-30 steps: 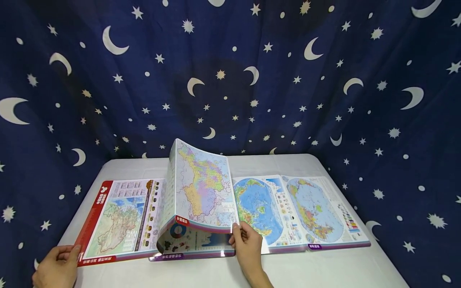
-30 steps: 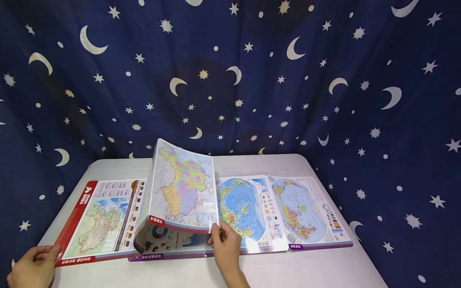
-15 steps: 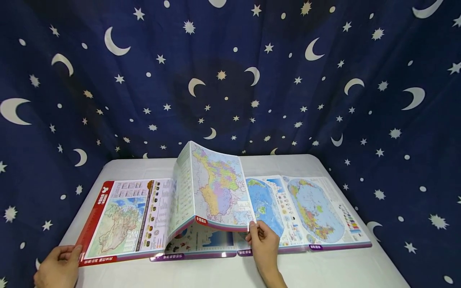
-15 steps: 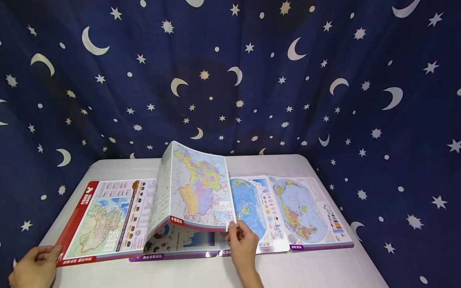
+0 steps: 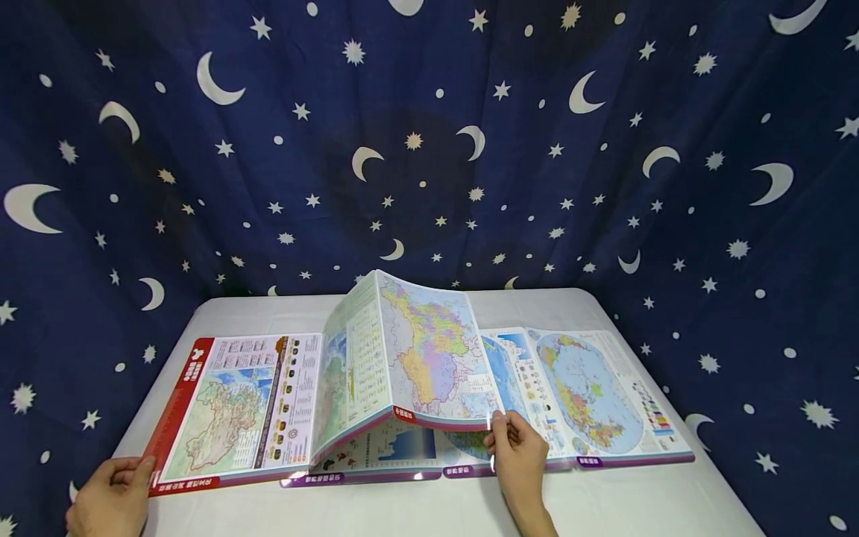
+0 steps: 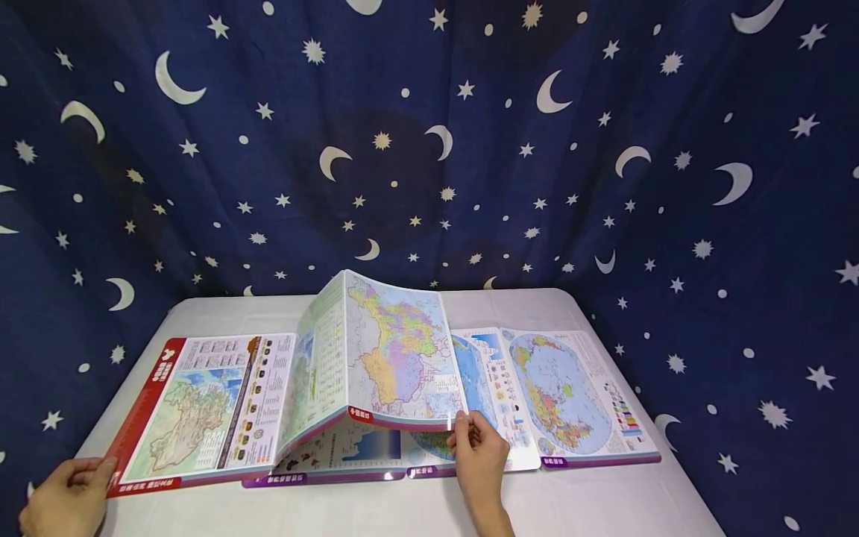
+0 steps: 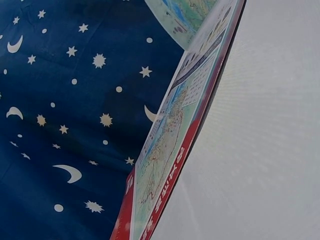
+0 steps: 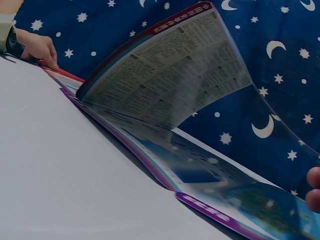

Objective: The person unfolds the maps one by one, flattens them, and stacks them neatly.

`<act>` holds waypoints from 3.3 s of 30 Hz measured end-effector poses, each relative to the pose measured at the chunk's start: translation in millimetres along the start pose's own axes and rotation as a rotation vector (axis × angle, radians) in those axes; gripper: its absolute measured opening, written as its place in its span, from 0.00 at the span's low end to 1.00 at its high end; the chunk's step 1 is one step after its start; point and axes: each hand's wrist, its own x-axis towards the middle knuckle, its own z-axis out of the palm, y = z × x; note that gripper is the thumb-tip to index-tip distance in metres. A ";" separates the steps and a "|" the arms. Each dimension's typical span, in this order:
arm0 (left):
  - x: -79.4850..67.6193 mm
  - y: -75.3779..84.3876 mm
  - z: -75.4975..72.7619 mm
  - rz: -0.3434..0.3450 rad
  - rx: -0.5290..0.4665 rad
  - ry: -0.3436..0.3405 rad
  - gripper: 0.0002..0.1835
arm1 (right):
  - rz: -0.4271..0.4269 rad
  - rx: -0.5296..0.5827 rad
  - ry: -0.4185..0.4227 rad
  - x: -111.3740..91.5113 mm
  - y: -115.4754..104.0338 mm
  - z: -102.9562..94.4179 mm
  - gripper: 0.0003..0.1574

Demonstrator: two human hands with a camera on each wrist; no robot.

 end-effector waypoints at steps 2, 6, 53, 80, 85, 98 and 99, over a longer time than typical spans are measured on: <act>-0.8 1.1 -0.2 0.003 0.000 0.005 0.19 | 0.006 -0.022 0.017 1.9 2.4 -5.3 0.21; -1.2 1.3 0.0 -0.005 0.002 0.001 0.19 | 0.024 -0.061 0.053 6.2 7.5 -15.9 0.21; -13.7 5.4 5.6 0.077 -0.009 0.036 0.19 | 0.033 -0.313 0.289 35.6 39.1 -97.7 0.19; -42.9 33.4 33.7 0.250 -0.060 0.065 0.13 | 0.147 -0.402 0.335 47.7 52.1 -150.1 0.21; -51.0 39.9 41.8 0.254 -0.071 0.047 0.12 | 0.144 -0.444 0.351 51.9 57.8 -161.7 0.21; -71.7 57.2 56.8 0.323 -0.095 0.042 0.09 | 0.145 -0.488 0.402 56.7 71.0 -191.0 0.21; -72.9 58.0 57.4 0.326 -0.100 0.042 0.09 | 0.149 -0.484 0.403 56.7 71.8 -192.4 0.21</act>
